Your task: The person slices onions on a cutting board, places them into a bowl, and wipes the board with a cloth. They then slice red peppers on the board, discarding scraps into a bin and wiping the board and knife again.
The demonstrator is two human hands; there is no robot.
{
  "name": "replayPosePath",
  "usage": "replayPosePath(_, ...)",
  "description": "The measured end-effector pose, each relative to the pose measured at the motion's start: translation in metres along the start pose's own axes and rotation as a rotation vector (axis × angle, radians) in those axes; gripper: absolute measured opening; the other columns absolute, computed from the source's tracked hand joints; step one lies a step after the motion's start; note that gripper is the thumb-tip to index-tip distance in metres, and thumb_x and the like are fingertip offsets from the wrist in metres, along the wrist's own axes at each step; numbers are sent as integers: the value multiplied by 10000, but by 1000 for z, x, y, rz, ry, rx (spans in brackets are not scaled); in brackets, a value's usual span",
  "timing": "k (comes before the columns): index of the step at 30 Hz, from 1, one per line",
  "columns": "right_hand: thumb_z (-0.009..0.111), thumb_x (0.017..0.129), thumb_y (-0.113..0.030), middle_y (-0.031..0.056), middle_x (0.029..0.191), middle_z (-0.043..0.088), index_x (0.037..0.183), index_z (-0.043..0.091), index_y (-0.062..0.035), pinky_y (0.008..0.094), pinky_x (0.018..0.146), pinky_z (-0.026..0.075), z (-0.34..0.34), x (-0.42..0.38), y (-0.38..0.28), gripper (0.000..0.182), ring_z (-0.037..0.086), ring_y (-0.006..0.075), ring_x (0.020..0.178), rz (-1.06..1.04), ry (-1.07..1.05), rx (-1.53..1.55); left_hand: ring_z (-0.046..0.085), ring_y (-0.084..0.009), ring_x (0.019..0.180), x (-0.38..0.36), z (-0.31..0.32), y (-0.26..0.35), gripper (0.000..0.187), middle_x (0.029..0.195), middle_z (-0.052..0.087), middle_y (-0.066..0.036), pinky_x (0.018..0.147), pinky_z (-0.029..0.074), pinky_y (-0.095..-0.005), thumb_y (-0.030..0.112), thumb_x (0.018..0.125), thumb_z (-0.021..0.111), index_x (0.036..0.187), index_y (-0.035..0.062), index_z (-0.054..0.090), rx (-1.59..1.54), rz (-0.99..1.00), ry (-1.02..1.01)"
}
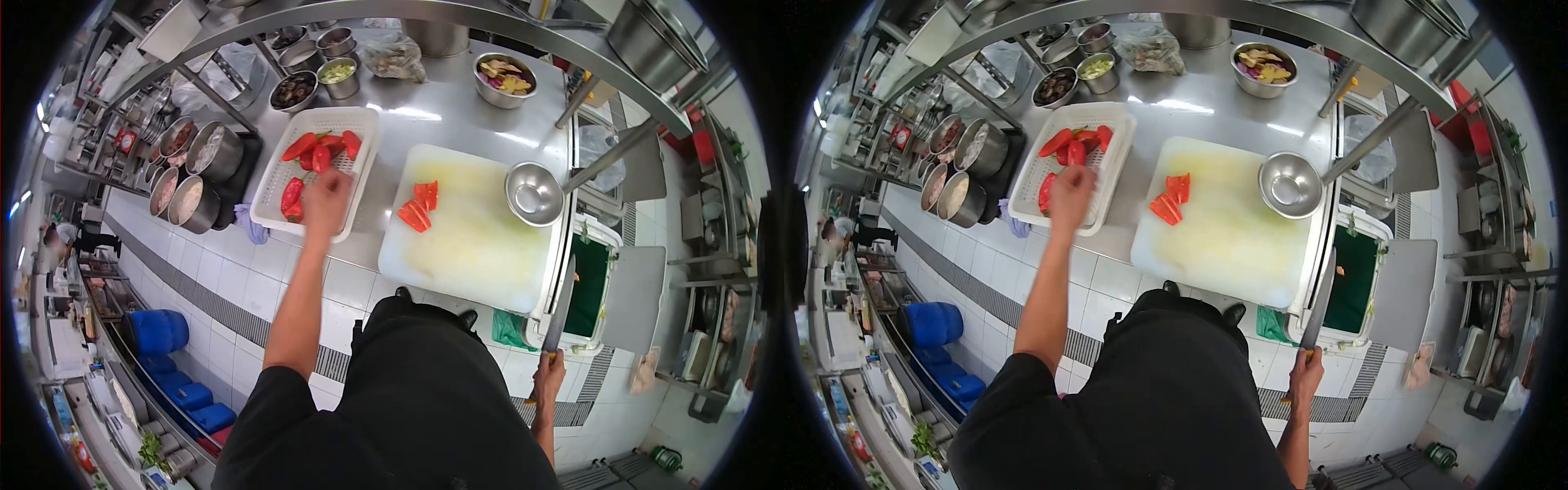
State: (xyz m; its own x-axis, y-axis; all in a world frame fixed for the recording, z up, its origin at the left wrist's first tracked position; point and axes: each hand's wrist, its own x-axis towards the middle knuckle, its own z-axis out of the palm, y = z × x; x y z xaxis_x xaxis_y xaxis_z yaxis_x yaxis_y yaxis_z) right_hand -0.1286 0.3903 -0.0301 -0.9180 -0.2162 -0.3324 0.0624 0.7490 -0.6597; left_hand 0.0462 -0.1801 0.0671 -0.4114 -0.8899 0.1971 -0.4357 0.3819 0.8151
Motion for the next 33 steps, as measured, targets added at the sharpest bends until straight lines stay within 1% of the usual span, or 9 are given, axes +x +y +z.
replayPosePath(4,586,1035,-212,77,598,550,993,549,8,353,468,431,-1,-3,-21,227,549,157,483,38,-46,103,736,-261,792,63,-72,-50,233,874,749,-177,739,547,-387,236,925,677,1016,36,756,73,-107,155)
replayPosePath(6,590,1034,-210,67,597,544,972,540,0,348,464,432,4,-4,-33,224,549,148,482,32,-80,128,749,-303,854,73,-84,-61,274,911,761,-181,760,550,-396,285,887,700,1014,52,771,408,-177,-4)
replayPosePath(7,591,1034,-197,26,604,507,972,538,-21,309,441,414,9,-4,-35,194,508,114,472,5,-111,143,738,-331,944,77,-81,-67,340,1017,763,-196,828,555,-421,319,851,721,1091,83,768,318,-266,-222)
replayPosePath(13,589,1031,-185,15,632,527,1052,591,-7,286,467,418,30,-6,-55,179,510,94,490,-75,-220,130,695,-371,1079,48,-28,-48,495,1142,734,-198,968,530,-469,303,818,749,1253,81,674,562,-177,-330)
replayPosePath(19,638,993,-200,93,623,573,1032,611,22,361,530,430,43,-3,-66,227,535,164,534,-134,-254,103,696,-389,1063,41,-15,-78,505,1101,735,-209,970,534,-476,280,804,772,1249,65,668,659,122,-198)
replayPosePath(23,651,981,-210,140,622,573,1041,612,20,393,535,425,39,-4,-65,241,542,221,531,-165,-296,48,687,-420,1070,59,-33,-71,489,1058,733,-227,976,532,-494,289,838,748,1270,73,667,531,-41,-273)
replayPosePath(26,660,971,-212,180,634,575,1044,611,25,417,541,421,35,-6,-62,253,545,277,530,-192,-282,24,710,-286,761,74,-51,-66,506,841,730,-142,741,555,-404,399,944,684,1215,-28,673,-116,-273,-117)
replayPosePath(29,665,964,-210,197,636,577,1043,614,26,431,547,423,34,-5,-53,254,541,315,529,-209,-274,0,645,-206,657,82,-65,-48,565,774,698,-96,654,520,-364,454,975,651,1140,-85,682,-183,-169,-74)
replayPosePath(33,666,967,-216,176,621,570,1037,620,20,420,542,421,25,-9,-61,251,539,283,525,-165,-280,-14,699,-270,728,94,-70,-38,516,796,730,-125,709,535,-384,453,977,637,1131,-32,717,348,-316,-416)
